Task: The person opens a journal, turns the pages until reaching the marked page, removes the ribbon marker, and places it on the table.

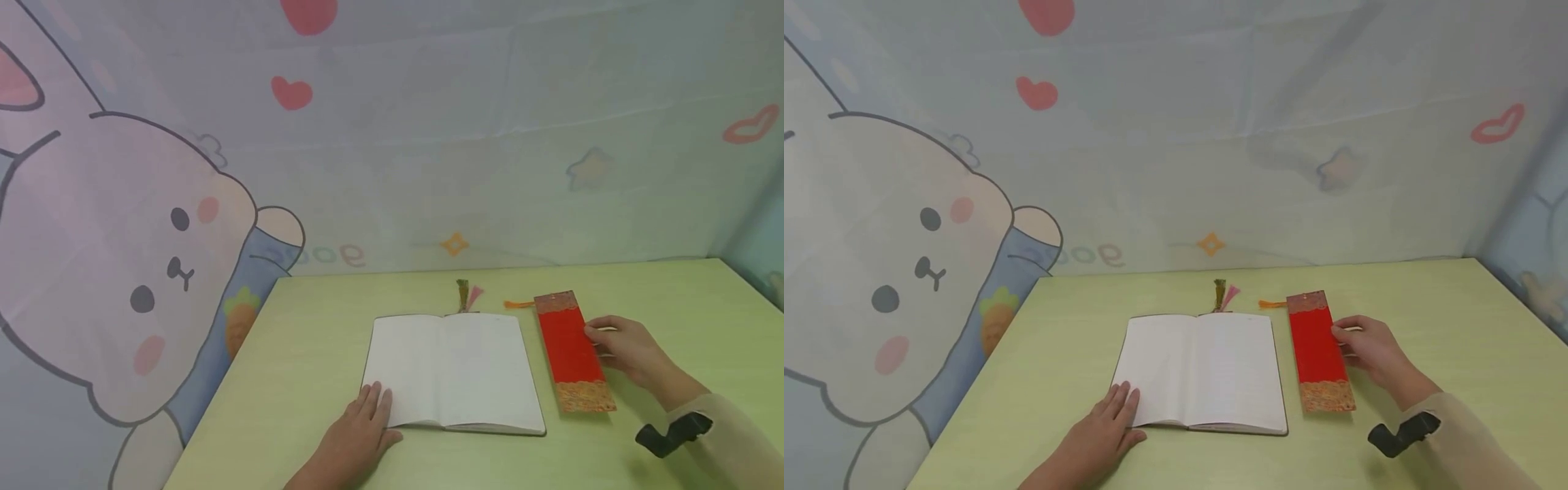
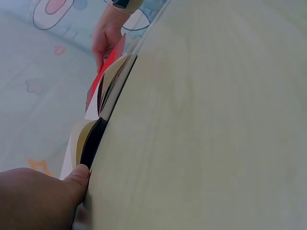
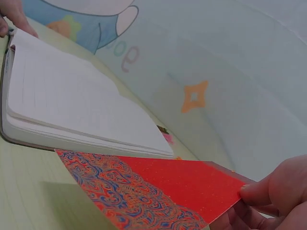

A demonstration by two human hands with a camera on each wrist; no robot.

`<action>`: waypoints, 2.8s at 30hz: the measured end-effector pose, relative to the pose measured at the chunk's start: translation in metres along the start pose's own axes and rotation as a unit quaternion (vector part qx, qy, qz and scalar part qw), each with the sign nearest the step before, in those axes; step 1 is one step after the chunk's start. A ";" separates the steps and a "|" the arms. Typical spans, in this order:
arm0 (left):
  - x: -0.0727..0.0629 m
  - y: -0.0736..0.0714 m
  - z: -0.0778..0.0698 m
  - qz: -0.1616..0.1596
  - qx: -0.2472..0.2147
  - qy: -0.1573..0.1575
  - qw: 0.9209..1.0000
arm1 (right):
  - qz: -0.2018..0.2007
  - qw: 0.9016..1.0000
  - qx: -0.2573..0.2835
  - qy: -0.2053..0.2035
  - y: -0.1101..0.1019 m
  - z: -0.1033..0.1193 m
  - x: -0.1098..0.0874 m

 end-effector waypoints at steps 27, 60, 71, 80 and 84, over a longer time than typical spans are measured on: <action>-0.001 0.000 -0.001 0.005 -0.008 -0.003 1.000 | -0.011 0.997 -0.069 0.029 -0.028 -0.026 -0.020; -0.001 0.003 -0.001 -0.002 -0.007 -0.005 1.000 | -0.103 0.911 -0.327 -0.229 0.018 0.004 -0.053; -0.002 0.001 -0.001 0.000 -0.008 -0.005 1.000 | -0.088 0.886 -0.332 -0.311 0.039 0.010 -0.059; -0.001 0.003 0.000 0.009 -0.004 -0.006 1.000 | -0.028 0.864 -0.342 -0.369 0.056 0.006 -0.061; -0.001 0.003 -0.001 0.011 -0.005 -0.005 1.000 | 0.007 0.850 -0.354 -0.389 0.063 0.004 -0.060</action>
Point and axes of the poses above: each hand's wrist, its own x-axis towards the middle knuckle, its own y-axis out of the palm, z = x × y, the point moved 1 cm from there along x, towards the middle knuckle, and after that the axes turned 8 degrees about -z, right-handed, at the moved point
